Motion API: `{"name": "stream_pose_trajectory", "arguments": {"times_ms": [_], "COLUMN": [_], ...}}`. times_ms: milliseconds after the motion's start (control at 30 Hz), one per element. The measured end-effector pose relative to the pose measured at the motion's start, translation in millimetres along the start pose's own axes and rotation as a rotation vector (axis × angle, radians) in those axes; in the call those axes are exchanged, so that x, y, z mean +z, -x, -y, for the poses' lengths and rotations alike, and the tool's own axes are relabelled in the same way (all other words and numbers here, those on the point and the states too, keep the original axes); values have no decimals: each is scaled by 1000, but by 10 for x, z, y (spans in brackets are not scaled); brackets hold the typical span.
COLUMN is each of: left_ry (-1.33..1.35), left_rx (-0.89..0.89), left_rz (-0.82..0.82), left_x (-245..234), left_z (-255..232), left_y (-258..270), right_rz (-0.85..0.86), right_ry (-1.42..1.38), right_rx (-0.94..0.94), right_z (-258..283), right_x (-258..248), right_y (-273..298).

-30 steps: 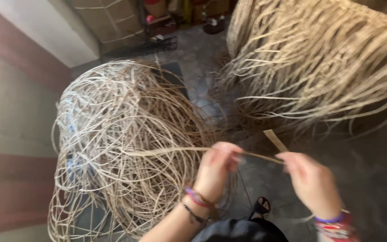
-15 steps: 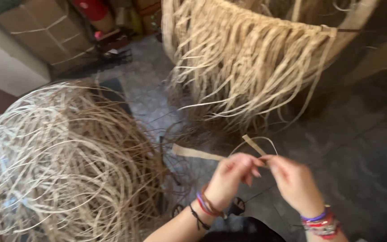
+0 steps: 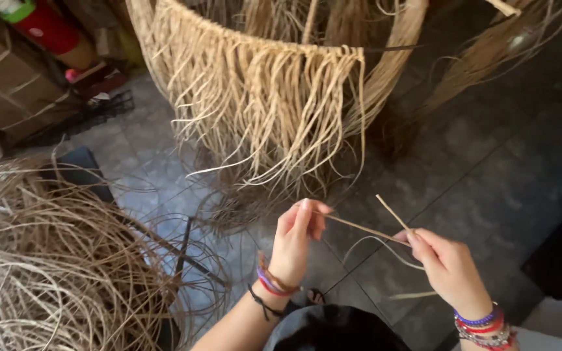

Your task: Weaving and knotting natural fiber strands onto a circular frame

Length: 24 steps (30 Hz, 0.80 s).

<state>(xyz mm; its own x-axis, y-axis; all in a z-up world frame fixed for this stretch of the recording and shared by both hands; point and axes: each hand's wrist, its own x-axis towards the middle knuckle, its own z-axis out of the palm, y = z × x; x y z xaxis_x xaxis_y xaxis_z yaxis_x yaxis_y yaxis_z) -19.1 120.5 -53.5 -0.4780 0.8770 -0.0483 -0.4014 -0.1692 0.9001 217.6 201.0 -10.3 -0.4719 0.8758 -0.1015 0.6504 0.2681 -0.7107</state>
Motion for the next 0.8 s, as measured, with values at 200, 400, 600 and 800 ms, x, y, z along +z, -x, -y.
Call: {"name": "stream_pose_trajectory", "arguments": {"times_ms": [200,400,600,800], "left_ry": [-267,-225,-325,-1039], "left_rx": [34,91,44,848], "left_rz": [335,498,653,718], "left_x": [420,585,668,845], "left_z": [90,42,-135,-500], "left_y": [-107,-443,-962,-1482], "right_rz": [47,125,120,133], "right_ry": [16,-89,-78,98], "right_rx": [-97,-52,29,33], "right_z": [18,-113,-71,-83], "right_x": [49,-58,-234,-360], "right_y": [-87,-290,-572,-839]}}
